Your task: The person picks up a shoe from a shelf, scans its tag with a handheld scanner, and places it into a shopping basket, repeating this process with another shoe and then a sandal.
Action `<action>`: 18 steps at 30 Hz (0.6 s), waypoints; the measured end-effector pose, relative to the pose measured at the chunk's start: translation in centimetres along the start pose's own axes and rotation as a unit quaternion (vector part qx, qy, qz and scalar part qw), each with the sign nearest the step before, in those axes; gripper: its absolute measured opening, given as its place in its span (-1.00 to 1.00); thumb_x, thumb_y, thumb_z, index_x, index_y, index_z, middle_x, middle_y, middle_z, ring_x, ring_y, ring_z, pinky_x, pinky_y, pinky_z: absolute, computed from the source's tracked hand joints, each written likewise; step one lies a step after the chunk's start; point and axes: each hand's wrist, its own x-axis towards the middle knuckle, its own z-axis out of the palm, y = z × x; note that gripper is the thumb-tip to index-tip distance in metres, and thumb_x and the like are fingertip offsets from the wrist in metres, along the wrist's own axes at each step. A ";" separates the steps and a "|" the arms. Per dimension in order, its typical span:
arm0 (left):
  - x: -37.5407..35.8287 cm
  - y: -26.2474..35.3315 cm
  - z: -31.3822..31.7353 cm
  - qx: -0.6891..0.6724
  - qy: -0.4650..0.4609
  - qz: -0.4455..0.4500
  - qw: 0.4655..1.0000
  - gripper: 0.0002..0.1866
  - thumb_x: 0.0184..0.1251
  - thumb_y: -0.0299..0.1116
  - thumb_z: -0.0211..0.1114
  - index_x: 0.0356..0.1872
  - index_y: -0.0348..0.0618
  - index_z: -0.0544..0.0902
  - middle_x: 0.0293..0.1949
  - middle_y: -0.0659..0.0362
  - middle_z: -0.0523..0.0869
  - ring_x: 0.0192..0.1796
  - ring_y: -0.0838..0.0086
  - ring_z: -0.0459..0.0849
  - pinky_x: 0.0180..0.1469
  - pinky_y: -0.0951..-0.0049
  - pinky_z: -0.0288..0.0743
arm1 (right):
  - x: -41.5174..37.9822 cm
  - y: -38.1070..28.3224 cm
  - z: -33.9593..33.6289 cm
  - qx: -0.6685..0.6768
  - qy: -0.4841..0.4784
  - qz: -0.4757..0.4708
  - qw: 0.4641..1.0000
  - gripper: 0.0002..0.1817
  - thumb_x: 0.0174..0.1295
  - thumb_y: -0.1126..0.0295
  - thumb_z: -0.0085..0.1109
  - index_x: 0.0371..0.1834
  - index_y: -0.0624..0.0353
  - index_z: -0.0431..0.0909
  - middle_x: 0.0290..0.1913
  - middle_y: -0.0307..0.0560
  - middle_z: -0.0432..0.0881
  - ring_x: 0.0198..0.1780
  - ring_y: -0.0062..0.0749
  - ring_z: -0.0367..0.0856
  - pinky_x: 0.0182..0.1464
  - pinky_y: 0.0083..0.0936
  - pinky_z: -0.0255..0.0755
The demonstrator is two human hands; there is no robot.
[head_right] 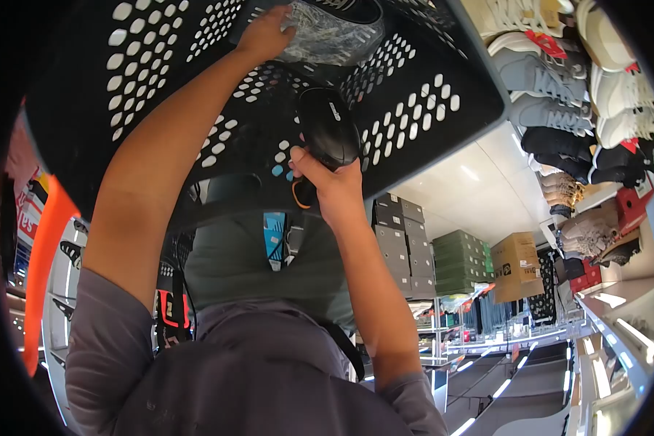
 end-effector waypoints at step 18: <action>-3.6 3.8 0.6 -0.118 0.007 0.105 0.987 -0.68 0.27 -0.17 0.22 -0.14 -0.21 0.52 -0.27 -0.15 0.63 -0.17 -0.08 0.59 -0.14 0.09 0.45 | -1.4 -1.2 -0.6 -0.083 0.042 -0.024 0.995 -0.74 0.14 0.50 0.32 -0.11 0.29 0.54 -0.43 -0.25 0.55 -0.40 -0.53 0.52 -0.17 -0.50 0.49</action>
